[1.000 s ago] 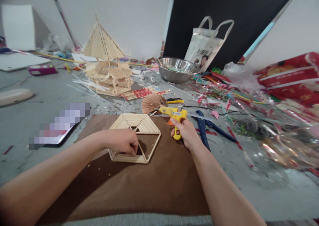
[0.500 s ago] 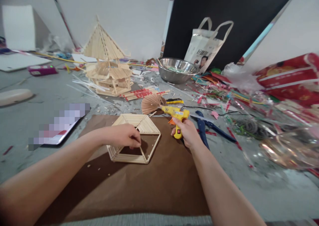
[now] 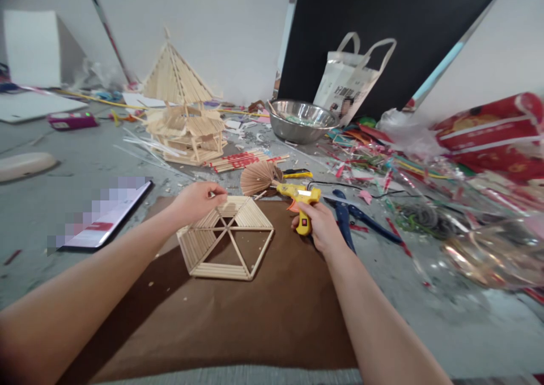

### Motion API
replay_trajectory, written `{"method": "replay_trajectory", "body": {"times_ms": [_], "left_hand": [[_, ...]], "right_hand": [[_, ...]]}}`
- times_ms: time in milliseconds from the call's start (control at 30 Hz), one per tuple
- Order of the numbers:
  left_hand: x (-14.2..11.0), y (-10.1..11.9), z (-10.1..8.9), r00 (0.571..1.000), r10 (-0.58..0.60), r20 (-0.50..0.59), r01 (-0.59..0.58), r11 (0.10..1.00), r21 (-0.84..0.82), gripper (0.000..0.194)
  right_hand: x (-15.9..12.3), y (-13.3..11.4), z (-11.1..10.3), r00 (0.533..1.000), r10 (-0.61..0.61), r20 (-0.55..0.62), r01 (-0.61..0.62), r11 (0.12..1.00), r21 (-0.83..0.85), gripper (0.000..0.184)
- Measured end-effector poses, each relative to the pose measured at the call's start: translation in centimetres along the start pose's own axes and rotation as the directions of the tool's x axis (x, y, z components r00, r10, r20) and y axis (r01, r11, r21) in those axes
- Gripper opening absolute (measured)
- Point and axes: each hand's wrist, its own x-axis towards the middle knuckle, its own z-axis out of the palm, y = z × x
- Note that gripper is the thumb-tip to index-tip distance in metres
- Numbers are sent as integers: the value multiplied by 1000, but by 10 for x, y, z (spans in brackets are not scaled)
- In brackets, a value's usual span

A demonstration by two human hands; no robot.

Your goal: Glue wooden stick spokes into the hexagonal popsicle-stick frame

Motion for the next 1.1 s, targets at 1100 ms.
{"method": "replay_trajectory", "body": {"times_ms": [1100], "left_hand": [[29,-47,-11,952,-199,-233,252,941,227,32]], "right_hand": [[35,-6,22,932,-358,-56,149,519,-841,38]]}}
